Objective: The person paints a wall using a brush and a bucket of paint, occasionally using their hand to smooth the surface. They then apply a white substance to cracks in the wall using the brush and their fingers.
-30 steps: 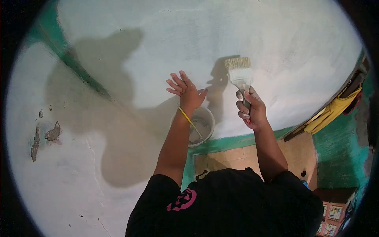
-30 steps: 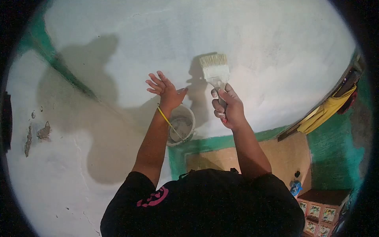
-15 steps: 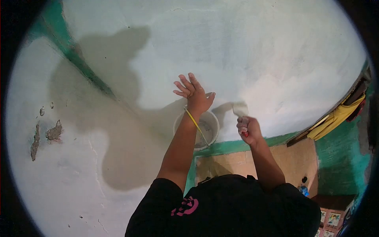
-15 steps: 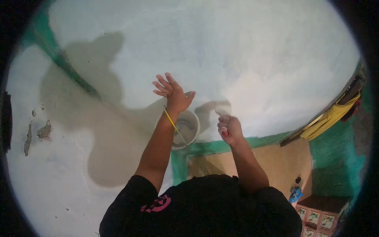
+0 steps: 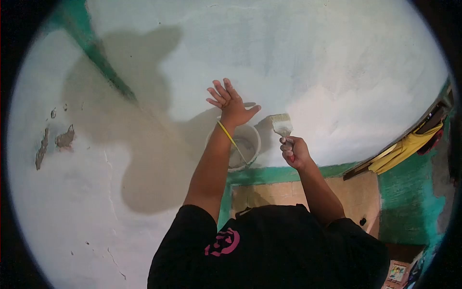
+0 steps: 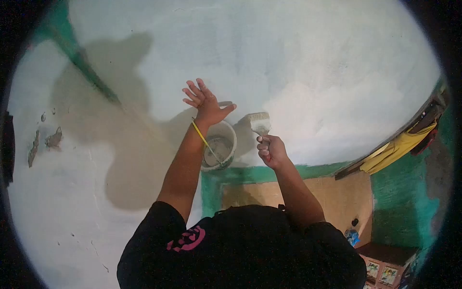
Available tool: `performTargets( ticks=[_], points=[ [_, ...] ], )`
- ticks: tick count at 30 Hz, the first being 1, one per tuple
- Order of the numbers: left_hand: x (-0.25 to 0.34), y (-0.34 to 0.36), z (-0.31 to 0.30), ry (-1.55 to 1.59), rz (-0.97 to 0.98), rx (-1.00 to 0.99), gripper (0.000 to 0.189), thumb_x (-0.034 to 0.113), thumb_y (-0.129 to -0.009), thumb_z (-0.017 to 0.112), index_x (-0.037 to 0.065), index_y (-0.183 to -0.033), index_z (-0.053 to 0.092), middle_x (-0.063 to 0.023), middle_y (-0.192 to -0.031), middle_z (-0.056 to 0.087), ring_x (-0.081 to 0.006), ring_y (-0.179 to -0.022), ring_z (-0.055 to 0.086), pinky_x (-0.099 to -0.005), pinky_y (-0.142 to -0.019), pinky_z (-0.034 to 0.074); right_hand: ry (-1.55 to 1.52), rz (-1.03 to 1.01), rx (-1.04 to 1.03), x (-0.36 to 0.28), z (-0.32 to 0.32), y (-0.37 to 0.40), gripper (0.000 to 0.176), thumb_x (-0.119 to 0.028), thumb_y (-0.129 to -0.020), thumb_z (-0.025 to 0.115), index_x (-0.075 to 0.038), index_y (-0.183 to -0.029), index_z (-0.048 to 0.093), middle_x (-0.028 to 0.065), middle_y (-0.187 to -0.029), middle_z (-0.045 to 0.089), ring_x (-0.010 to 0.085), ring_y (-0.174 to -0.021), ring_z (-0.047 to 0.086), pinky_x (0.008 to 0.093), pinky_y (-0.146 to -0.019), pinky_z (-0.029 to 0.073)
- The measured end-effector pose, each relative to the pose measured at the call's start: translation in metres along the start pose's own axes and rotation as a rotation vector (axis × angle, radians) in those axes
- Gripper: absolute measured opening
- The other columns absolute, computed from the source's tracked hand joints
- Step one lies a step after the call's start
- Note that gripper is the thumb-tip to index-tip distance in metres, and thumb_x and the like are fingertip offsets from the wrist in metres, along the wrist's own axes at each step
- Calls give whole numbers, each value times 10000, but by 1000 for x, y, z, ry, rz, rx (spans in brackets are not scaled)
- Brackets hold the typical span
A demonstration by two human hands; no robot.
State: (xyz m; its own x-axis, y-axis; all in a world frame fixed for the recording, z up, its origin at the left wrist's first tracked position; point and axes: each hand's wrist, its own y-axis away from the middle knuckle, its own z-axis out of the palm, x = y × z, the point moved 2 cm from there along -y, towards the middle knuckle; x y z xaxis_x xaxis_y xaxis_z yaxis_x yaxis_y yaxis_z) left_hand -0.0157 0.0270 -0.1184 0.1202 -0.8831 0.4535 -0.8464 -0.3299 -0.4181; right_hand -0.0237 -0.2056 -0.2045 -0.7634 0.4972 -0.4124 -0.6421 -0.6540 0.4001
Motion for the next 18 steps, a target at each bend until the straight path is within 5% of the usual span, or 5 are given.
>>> performTargets(
  ticks=[4, 9, 10, 13, 18],
  points=[
    [16, 15, -25, 63, -64, -83, 1390, 530, -613, 773, -10, -1357, -270, -333, -1365, -340, -512, -1221, -374, -650, -961, -173, 45, 1, -50, -10, 15, 10, 73, -141, -884, 429, -76, -911, 447, 21, -732, 468, 80, -523, 380, 185, -359, 303],
    [10, 48, -33, 386, 113, 6, 911, 486, -708, 724, -37, -1336, 322, -260, -1432, 191, -410, -1345, 165, -476, -1075, 192, 519, -202, -175, -12, 84, 42, 261, -219, -907, 484, -52, -1106, 494, 44, -879, 564, 158, -826, 537, 292, -725, 453],
    [20, 62, -39, 351, 161, 81, 582, 414, -812, 655, -22, -1164, 499, -209, -1230, 477, -325, -1196, 436, -427, -1009, 330, 547, -221, -236, -10, 86, 35, 341, -268, -920, 515, -16, -1149, 497, 81, -1038, 567, 187, -941, 544, 317, -803, 438],
    [38, 90, -51, 987, -101, -382, 445, 357, -893, 558, 3, -1157, 501, -130, -1045, 580, -261, -1009, 554, -376, -885, 440, 675, -336, -217, -3, 112, 28, 342, -298, -907, 549, -16, -1100, 528, 73, -1043, 570, 161, -976, 515, 313, -843, 407],
    [35, 117, -49, 1251, -289, -401, 275, 310, -944, 486, 41, -989, 518, -32, -781, 548, -120, -648, 534, -261, -567, 428, 919, -285, -257, 8, 129, 10, 325, -355, -883, 597, -44, -973, 570, 10, -787, 572, 141, -740, 531, 283, -716, 428]
  ],
)
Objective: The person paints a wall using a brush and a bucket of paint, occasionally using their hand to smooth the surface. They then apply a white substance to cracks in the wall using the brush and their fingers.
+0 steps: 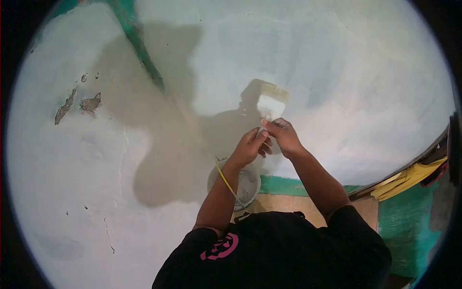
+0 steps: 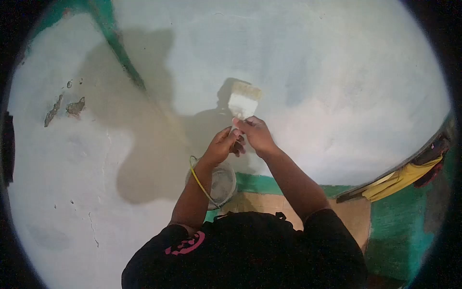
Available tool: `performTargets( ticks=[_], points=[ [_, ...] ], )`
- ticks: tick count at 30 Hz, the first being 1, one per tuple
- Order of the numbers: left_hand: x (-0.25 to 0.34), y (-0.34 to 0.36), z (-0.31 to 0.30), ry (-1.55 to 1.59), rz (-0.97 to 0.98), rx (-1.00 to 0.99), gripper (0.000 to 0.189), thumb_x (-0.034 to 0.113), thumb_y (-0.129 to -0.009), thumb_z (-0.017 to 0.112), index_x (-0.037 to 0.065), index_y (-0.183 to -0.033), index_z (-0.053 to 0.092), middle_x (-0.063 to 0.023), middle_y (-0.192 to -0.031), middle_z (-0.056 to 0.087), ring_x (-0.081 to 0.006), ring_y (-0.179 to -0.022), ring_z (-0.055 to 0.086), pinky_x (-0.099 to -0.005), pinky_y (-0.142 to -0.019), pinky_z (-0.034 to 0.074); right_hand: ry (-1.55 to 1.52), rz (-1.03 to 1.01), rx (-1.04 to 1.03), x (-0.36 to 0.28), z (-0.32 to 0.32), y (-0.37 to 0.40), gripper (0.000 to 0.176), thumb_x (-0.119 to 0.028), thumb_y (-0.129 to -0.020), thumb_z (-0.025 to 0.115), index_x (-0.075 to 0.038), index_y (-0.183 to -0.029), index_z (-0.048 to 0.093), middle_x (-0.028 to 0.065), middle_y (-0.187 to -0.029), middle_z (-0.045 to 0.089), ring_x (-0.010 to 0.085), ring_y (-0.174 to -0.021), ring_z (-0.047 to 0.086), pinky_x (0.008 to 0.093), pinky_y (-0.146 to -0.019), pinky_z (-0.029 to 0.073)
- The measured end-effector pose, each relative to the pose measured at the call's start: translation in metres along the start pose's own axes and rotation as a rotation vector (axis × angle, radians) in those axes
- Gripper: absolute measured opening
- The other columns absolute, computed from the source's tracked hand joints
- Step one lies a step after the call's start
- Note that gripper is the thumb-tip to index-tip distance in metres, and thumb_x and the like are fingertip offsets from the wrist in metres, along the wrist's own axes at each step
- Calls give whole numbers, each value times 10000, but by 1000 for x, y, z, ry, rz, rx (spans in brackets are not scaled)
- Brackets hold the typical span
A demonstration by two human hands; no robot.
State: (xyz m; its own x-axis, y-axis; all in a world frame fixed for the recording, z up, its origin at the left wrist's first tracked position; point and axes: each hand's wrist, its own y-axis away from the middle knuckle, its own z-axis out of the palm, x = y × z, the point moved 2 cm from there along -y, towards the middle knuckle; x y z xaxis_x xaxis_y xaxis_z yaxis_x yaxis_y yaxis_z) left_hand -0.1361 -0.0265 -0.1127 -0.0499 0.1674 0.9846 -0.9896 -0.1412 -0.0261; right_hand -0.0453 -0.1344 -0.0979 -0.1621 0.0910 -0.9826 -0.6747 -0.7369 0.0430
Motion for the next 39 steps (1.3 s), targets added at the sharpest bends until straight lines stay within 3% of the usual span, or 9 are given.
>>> performTargets(
  ticks=[2, 6, 8, 11, 13, 14, 16, 19, 39],
  points=[
    [1, 4, 0, 191, 14, 87, 222, 284, -948, 483, 77, -870, 477, 23, -636, 406, -55, -493, 376, -209, -428, 291, 204, -21, -67, -4, 4, -5, 317, -346, -878, 605, -33, -922, 582, 15, -768, 569, 138, -731, 529, 281, -711, 428],
    [0, 20, -9, 199, -28, 186, 207, 270, -952, 474, 74, -889, 490, 34, -609, 391, -43, -469, 336, -200, -407, 259, 1249, -366, -327, -88, -10, 7, 336, -322, -774, 702, -12, -896, 656, 154, -897, 658, 250, -792, 638, 345, -690, 506],
    [-10, 29, -17, 198, -77, 240, 200, 265, -946, 479, 71, -906, 506, 38, -596, 391, -40, -450, 328, -202, -396, 253, 1433, -408, 102, -161, -17, 3, 327, -296, -740, 725, -21, -907, 661, 155, -908, 661, 283, -855, 633, 365, -790, 490],
    [-25, 34, -25, 194, -102, 276, 236, 276, -951, 456, 54, -956, 535, 33, -602, 413, -39, -444, 329, -200, -396, 259, 1621, -1307, 610, -265, -41, -24, 418, -314, -739, 734, -38, -1038, 637, 132, -1058, 630, 297, -988, 586, 375, -883, 444],
    [-34, 33, -29, 181, -86, 288, 260, 283, -953, 443, 44, -978, 544, 29, -607, 426, -39, -443, 336, -198, -396, 265, 1866, -1492, 833, -314, -29, -33, 421, -334, -804, 636, -77, -1134, 600, 88, -1189, 584, 259, -1143, 513, 408, -988, 355],
    [-36, 33, -32, 160, -73, 300, 287, 289, -955, 430, 34, -1000, 553, 26, -611, 439, -40, -442, 344, -196, -396, 272, 1866, -1489, 840, -324, -27, -41, 421, -334, -804, 636, -77, -1134, 600, 88, -1189, 584, 259, -1143, 513, 408, -988, 355],
    [-34, 30, -35, 159, -55, 292, 314, 301, -957, 417, 26, -1010, 560, 23, -617, 450, -41, -442, 353, -194, -396, 279, 1901, -1320, 689, -334, -21, -56, 696, -379, -786, 572, -107, -1381, 337, 152, -1486, 209, 358, -1379, 131, 542, -1108, 71],
    [-26, 22, -43, 158, -32, 289, 355, 320, -956, 402, 15, -1020, 572, 20, -628, 465, -41, -444, 365, -190, -397, 286, 1964, -1385, 923, -315, -8, -68, 644, -340, -794, 535, -94, -1363, 360, 121, -1480, 244, 339, -1370, 183, 552, -1098, 102],
    [-87, -8, -61, 308, -231, 367, 336, 323, -948, 448, 39, -1106, 533, 45, -651, 442, -47, -434, 314, -201, -397, 244, 1757, -1721, 944, -312, -24, -103, 561, -365, -794, 563, -145, -1299, 456, 52, -1435, 350, 278, -1343, 275, 497, -1104, 179]
  ],
)
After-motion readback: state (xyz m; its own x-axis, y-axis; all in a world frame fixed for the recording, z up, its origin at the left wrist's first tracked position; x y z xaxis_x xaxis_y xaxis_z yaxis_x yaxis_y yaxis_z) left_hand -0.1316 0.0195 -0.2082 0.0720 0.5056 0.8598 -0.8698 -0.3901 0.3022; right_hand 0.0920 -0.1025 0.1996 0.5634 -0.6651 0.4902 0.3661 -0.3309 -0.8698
